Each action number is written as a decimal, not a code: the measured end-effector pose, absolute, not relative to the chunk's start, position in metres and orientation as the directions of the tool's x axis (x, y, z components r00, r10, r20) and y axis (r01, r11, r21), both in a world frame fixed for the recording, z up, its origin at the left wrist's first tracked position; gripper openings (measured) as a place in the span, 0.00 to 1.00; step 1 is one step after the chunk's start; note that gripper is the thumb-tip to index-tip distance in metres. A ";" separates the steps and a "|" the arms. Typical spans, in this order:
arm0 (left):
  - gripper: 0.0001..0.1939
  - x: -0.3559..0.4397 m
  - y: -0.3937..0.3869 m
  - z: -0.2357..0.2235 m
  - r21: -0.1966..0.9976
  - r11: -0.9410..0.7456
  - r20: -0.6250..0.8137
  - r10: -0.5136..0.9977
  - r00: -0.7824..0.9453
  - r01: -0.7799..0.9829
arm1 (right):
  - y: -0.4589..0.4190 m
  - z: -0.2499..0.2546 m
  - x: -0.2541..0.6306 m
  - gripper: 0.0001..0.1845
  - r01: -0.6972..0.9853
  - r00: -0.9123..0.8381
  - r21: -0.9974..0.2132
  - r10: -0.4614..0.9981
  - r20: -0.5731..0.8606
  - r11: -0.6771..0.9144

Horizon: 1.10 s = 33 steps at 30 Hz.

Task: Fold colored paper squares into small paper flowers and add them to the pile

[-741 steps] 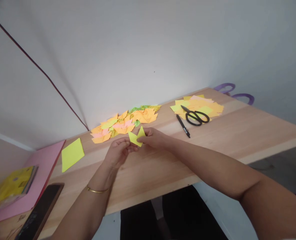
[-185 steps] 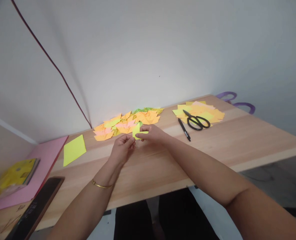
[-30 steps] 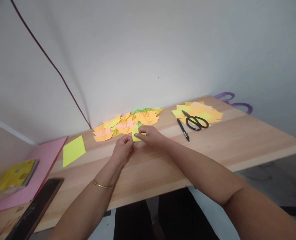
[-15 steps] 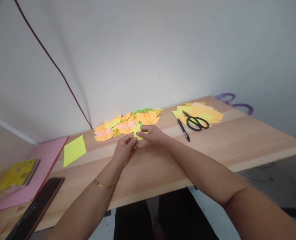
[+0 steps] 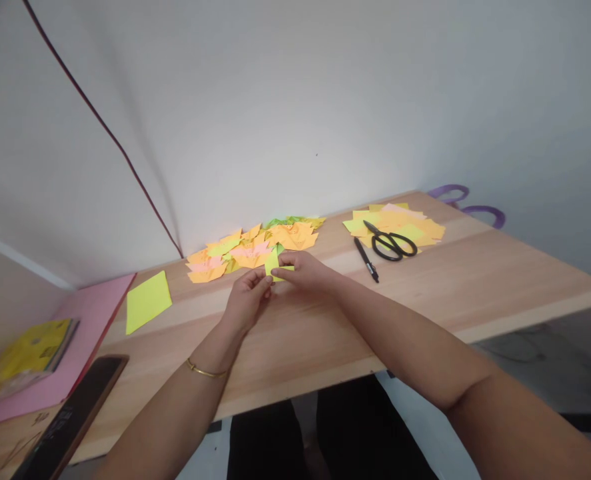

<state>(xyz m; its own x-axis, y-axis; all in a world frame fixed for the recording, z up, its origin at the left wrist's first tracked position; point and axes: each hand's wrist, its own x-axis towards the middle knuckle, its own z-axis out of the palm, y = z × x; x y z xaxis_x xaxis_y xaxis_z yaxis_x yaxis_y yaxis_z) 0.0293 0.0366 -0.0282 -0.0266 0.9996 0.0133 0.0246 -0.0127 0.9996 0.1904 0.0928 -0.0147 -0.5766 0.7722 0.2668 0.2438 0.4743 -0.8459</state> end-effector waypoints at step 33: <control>0.13 0.025 0.044 -0.036 0.992 -0.009 -0.003 0.995 -0.098 -0.128 | 0.097 -0.014 0.195 0.16 0.140 -0.455 -0.944 0.866 0.208 0.300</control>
